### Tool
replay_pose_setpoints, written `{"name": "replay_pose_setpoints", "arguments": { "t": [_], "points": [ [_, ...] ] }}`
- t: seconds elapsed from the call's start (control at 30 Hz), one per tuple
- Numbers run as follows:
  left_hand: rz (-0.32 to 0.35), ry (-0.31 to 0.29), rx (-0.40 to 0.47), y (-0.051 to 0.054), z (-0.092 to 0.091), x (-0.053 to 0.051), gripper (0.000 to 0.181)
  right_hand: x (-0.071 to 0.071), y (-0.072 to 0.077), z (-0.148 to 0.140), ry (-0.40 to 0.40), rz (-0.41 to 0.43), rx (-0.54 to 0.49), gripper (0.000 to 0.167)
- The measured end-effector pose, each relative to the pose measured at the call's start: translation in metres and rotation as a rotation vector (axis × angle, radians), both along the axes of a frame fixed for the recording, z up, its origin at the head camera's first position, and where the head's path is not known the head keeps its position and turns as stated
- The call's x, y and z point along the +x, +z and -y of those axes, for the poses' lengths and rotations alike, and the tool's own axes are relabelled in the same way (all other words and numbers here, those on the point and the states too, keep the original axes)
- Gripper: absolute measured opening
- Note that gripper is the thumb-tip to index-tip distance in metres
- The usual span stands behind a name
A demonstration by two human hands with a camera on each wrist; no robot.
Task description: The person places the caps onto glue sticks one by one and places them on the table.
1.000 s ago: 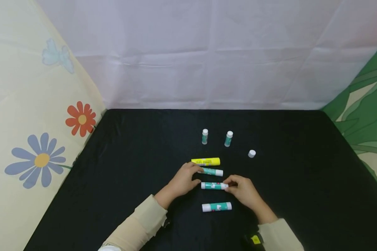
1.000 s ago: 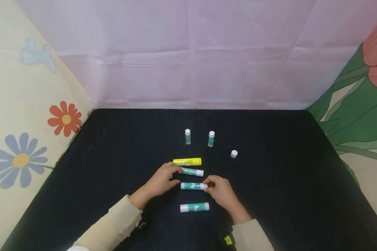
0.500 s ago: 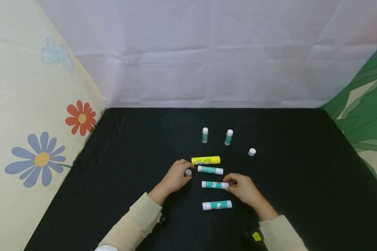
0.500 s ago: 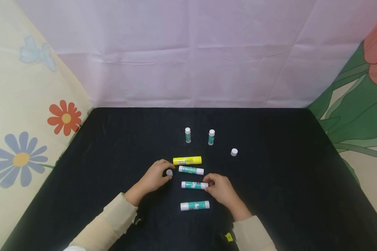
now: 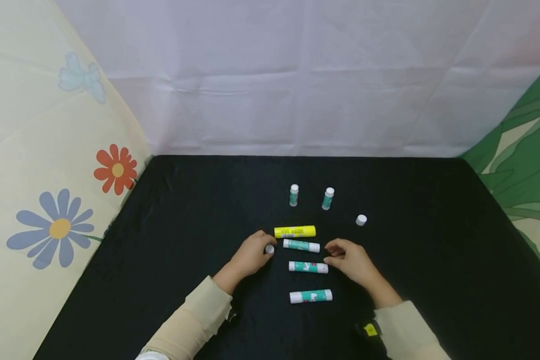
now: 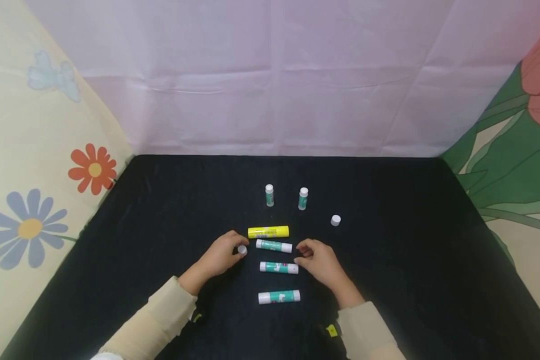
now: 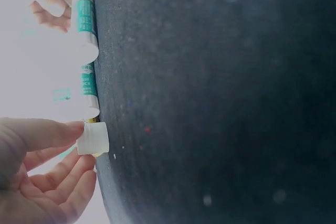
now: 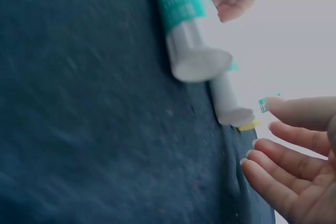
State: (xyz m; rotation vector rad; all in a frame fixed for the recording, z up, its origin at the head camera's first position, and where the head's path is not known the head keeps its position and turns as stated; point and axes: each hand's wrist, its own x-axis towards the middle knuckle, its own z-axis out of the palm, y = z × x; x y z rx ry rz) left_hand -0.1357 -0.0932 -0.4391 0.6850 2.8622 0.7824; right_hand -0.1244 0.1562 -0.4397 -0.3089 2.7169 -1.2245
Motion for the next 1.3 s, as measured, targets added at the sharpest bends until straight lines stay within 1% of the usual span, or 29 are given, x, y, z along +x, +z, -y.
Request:
{"name": "replay_pose_setpoints", "arguments": {
  "t": [0.13, 0.23, 0.4, 0.6, 0.67, 0.8, 0.87, 1.0, 1.13, 1.3],
  "points": [
    [0.003, 0.012, -0.018, -0.001, 0.0, 0.0, 0.018, -0.007, -0.002, -0.004, -0.031, -0.046, -0.037, 0.019],
    [-0.005, 0.007, -0.028, -0.001, 0.001, 0.0, 0.018, -0.011, -0.005, -0.006, -0.048, -0.064, -0.065, 0.018],
    [-0.039, -0.009, -0.015, 0.0, 0.001, 0.0, 0.016, -0.019, -0.004, -0.008, -0.066, -0.073, -0.076, 0.017],
    [-0.081, 0.011, 0.025, 0.003, 0.002, -0.001, 0.012, -0.031, 0.001, -0.008, -0.095, -0.101, -0.083, 0.017],
    [-0.074, 0.018, 0.046, 0.003, 0.001, 0.0, 0.012, -0.034, 0.002, -0.008, -0.103, -0.109, -0.082, 0.017],
    [-0.026, 0.037, 0.079, 0.005, 0.0, 0.002, 0.013, -0.036, 0.002, -0.007, -0.126, -0.113, -0.085, 0.017],
    [-0.014, 0.044, 0.091, 0.005, -0.001, 0.004, 0.014, -0.038, 0.001, -0.006, -0.137, -0.114, -0.091, 0.018],
    [-0.025, 0.028, 0.129, 0.008, -0.001, 0.006, 0.012, -0.042, -0.001, -0.003, -0.15, -0.121, -0.116, 0.019],
    [-0.045, 0.007, 0.152, 0.011, -0.002, 0.007, 0.012, -0.049, 0.0, 0.0, -0.174, -0.105, -0.124, 0.022],
    [-0.011, 0.023, 0.163, 0.013, -0.003, 0.008, 0.013, -0.056, 0.001, 0.002, -0.206, -0.096, -0.142, 0.025]
  ]
}}
